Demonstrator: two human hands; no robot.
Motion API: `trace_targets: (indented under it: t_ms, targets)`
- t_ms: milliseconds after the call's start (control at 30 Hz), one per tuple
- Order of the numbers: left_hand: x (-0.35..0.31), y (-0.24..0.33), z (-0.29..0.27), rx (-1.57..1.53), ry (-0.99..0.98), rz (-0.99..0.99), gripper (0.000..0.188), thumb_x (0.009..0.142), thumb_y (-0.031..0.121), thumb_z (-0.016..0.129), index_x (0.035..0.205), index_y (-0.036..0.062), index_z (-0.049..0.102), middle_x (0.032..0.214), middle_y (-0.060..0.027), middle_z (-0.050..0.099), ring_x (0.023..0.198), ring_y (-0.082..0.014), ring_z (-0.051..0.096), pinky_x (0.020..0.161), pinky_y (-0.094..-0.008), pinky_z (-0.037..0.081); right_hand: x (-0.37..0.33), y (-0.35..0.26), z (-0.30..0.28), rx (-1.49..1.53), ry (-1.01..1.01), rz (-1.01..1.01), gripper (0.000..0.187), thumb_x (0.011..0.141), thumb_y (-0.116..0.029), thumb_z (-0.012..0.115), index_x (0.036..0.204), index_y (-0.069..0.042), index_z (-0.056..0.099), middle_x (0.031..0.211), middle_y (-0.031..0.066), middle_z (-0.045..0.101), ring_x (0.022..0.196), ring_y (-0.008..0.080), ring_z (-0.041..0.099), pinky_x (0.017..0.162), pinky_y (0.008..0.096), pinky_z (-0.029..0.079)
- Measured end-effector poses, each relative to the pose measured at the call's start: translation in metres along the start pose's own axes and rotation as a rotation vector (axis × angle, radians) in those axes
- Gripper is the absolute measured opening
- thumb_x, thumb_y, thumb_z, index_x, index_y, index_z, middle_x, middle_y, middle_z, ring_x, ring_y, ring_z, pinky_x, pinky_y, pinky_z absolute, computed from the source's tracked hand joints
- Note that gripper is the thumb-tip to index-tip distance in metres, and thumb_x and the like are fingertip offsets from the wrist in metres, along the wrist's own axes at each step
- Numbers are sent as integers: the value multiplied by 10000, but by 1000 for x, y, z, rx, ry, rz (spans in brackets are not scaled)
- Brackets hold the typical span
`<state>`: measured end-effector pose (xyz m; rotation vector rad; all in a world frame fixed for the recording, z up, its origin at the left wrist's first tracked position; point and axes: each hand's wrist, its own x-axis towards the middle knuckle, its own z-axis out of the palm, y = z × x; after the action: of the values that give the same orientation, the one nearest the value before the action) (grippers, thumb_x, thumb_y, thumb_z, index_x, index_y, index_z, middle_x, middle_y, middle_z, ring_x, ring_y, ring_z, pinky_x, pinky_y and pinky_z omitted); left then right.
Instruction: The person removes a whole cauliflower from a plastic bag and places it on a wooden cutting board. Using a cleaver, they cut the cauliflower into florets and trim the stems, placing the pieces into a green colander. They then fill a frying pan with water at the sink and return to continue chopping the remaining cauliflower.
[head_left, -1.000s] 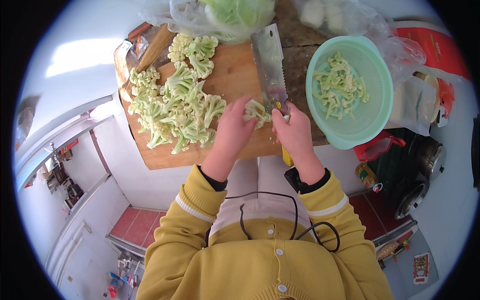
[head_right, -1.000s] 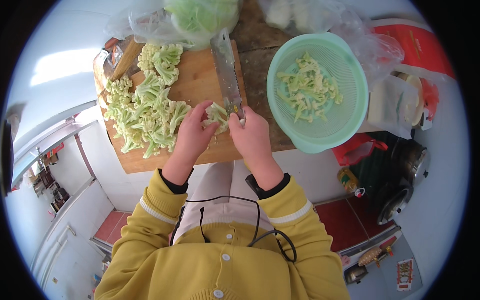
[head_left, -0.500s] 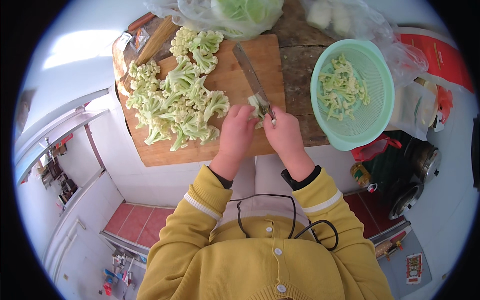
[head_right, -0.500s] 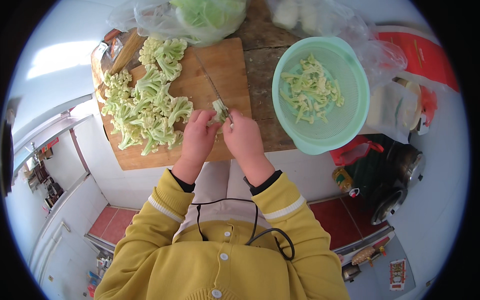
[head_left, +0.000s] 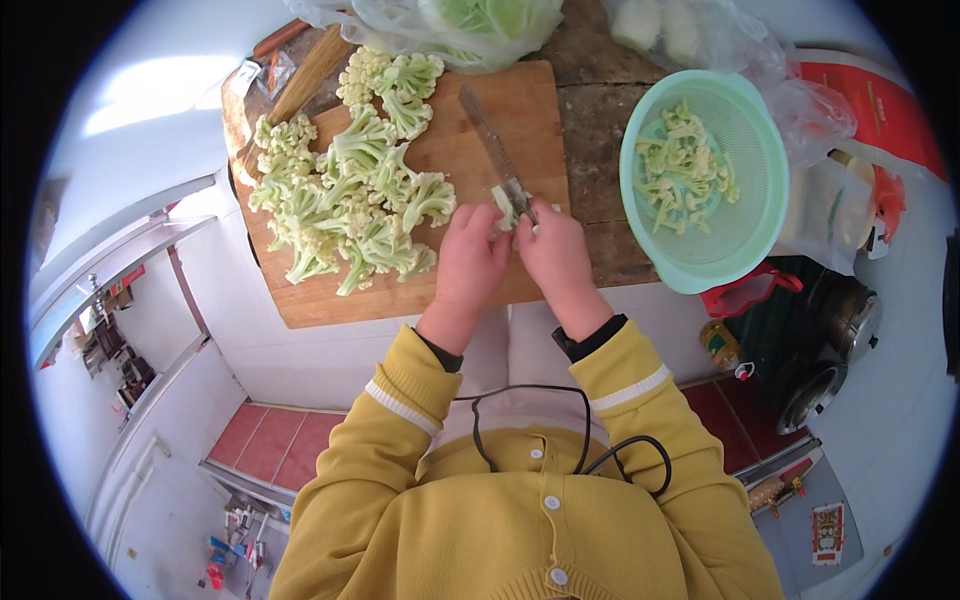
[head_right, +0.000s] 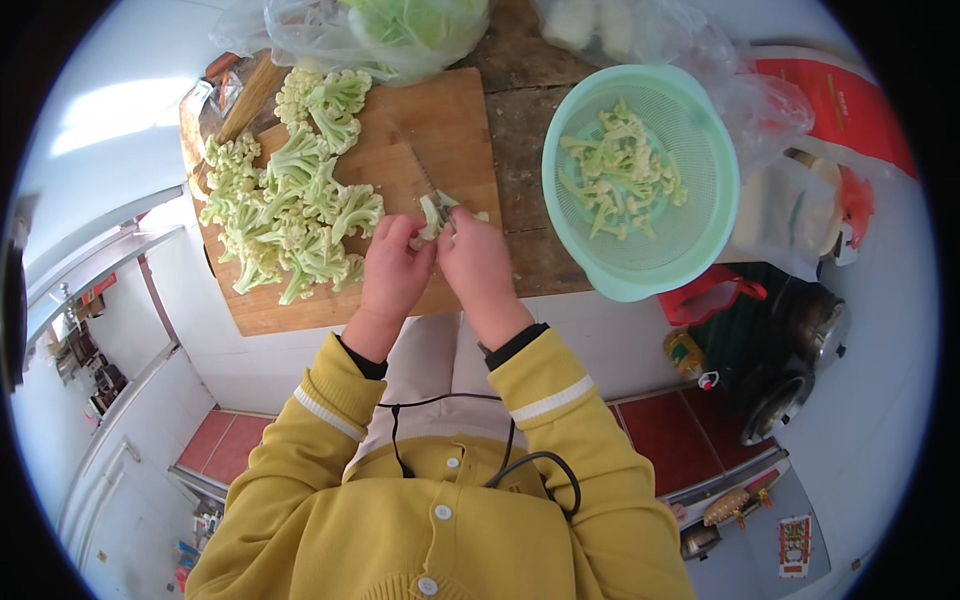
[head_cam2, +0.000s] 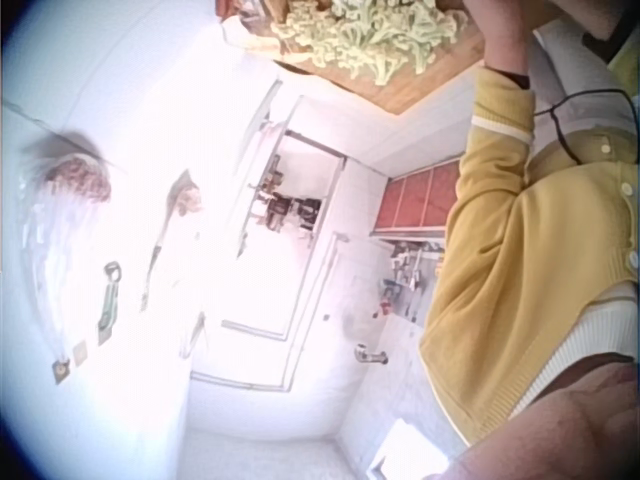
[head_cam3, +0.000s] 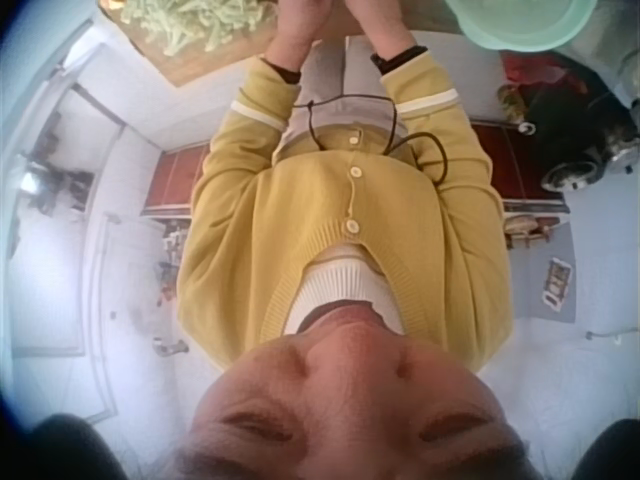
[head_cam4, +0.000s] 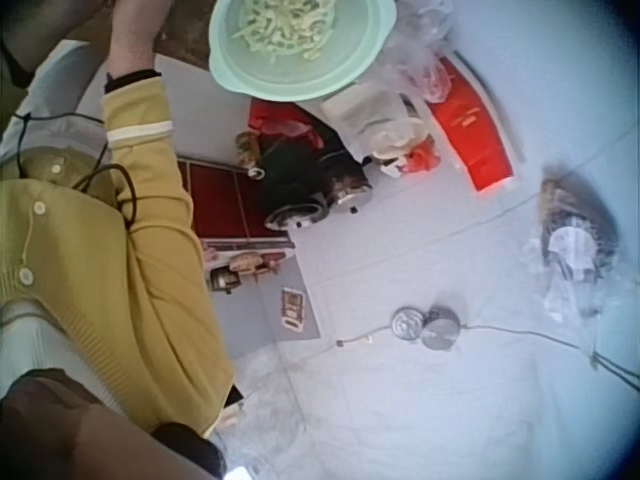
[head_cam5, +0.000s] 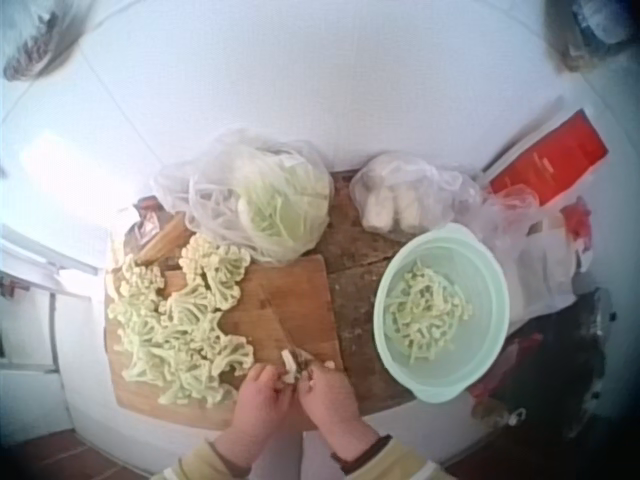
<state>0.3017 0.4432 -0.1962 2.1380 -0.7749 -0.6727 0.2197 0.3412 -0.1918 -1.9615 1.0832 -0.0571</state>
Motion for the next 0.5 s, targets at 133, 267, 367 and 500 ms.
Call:
trace_targets:
  t_ms: [133,267,367,500]
  targets:
    - [-9,-5,3,-140,75,-68,302,789,33,715,1055,27,571,1017,-135,585,857,-271,619,686,-335,551,-5,12,-7,172,9,81,217,899,-155,580,1007,26,628,714,166,647,614,287,637,598,377,494]
    - [-13,-11,1,-187,69,-173,330,809,41,728,1093,32,561,1023,-94,599,898,-189,640,728,-295,561,-14,10,-17,253,-13,115,201,914,-159,596,1009,15,629,645,59,606,546,112,577,547,284,459]
    - [-10,-10,-1,-130,72,-132,313,807,42,725,1079,28,572,1028,-100,603,898,-198,642,721,-288,560,-15,5,-26,261,-41,121,185,914,-155,601,996,9,624,644,39,597,547,101,568,534,284,454]
    - [-8,-4,-3,-88,40,-121,281,801,50,725,1049,27,594,1027,-110,607,884,-211,642,707,-284,563,-16,1,-26,354,-41,152,183,890,-159,586,946,12,623,691,139,614,621,277,601,586,381,473]
